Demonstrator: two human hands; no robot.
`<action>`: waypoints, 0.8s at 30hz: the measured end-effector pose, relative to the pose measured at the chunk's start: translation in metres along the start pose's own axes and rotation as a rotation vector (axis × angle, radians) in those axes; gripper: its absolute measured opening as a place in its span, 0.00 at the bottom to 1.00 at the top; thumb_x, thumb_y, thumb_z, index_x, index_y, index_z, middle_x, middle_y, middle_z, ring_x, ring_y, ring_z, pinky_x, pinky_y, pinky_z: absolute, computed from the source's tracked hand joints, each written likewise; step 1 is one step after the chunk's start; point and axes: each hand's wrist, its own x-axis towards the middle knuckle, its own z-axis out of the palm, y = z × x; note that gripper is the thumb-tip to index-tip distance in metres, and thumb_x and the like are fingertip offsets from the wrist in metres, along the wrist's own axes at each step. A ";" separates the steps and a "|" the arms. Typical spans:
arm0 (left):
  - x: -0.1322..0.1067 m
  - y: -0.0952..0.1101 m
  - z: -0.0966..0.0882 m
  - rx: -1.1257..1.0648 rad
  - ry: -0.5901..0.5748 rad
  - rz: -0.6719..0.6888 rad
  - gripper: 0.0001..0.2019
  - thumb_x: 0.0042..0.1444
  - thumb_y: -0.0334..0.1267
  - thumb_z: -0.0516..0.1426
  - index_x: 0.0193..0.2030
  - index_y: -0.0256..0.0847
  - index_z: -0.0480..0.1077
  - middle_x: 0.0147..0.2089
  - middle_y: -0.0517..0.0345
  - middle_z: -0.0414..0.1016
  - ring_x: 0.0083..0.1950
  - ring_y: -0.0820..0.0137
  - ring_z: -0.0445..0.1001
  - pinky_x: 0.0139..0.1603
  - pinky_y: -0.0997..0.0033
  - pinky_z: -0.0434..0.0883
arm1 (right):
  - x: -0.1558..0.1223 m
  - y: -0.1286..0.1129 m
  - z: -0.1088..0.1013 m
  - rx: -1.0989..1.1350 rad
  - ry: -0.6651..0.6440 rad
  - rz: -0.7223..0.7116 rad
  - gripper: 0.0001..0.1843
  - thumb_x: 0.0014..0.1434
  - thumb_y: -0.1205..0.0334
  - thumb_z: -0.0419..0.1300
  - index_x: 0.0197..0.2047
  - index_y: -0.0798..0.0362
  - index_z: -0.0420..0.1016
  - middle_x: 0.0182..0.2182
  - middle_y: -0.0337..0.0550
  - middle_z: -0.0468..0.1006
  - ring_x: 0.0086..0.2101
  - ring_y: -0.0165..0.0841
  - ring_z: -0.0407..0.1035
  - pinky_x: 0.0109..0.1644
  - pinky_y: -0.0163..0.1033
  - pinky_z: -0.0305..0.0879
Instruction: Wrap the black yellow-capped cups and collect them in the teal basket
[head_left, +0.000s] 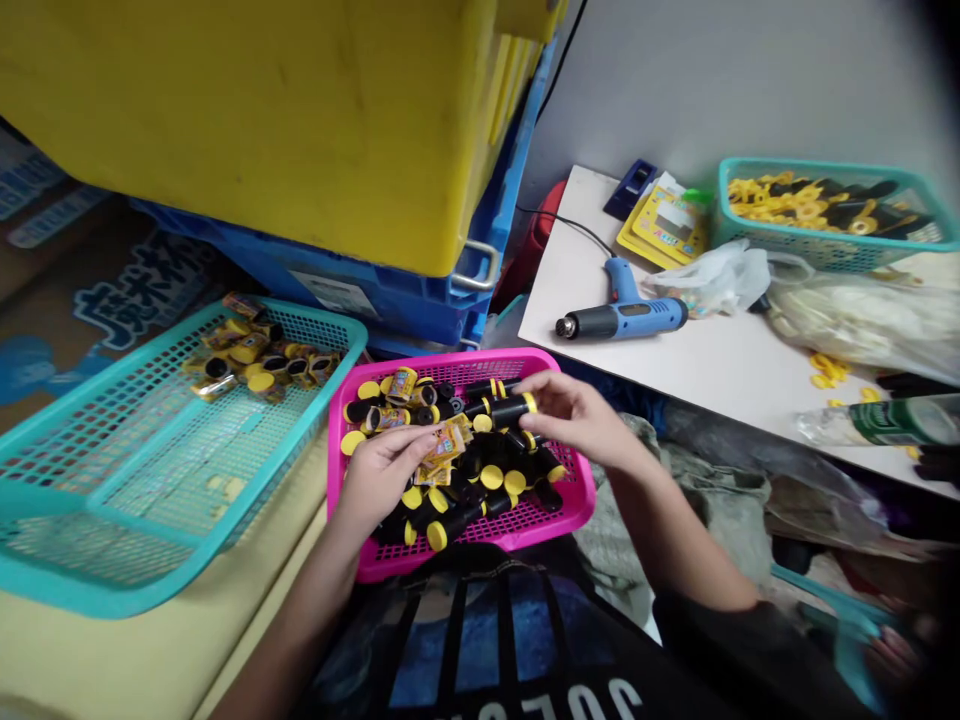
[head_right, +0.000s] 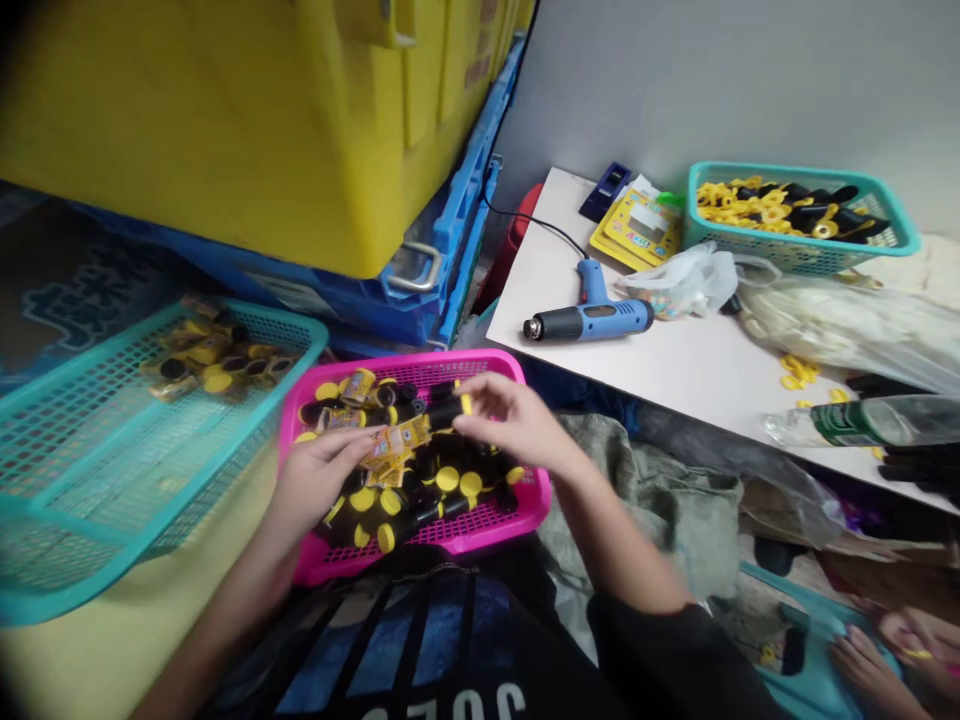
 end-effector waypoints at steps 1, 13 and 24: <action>0.000 0.001 0.002 -0.004 -0.009 0.011 0.13 0.50 0.47 0.61 0.37 0.42 0.81 0.41 0.52 0.83 0.44 0.60 0.81 0.50 0.61 0.76 | -0.001 -0.002 0.008 0.153 -0.025 -0.005 0.32 0.53 0.42 0.62 0.50 0.59 0.64 0.36 0.44 0.68 0.33 0.19 0.62 0.39 0.27 0.61; -0.002 0.004 0.009 -0.008 -0.050 0.029 0.13 0.54 0.44 0.59 0.40 0.41 0.81 0.43 0.52 0.82 0.46 0.61 0.80 0.52 0.62 0.75 | -0.001 0.008 0.038 0.238 -0.096 0.070 0.29 0.51 0.46 0.65 0.45 0.62 0.68 0.35 0.43 0.70 0.33 0.17 0.64 0.38 0.23 0.62; -0.014 0.016 0.022 -0.301 -0.120 -0.132 0.17 0.43 0.41 0.67 0.42 0.39 0.78 0.46 0.48 0.81 0.46 0.60 0.80 0.44 0.64 0.78 | -0.003 0.019 0.090 0.693 -0.119 0.091 0.37 0.56 0.33 0.56 0.56 0.55 0.61 0.45 0.46 0.67 0.38 0.21 0.65 0.39 0.26 0.66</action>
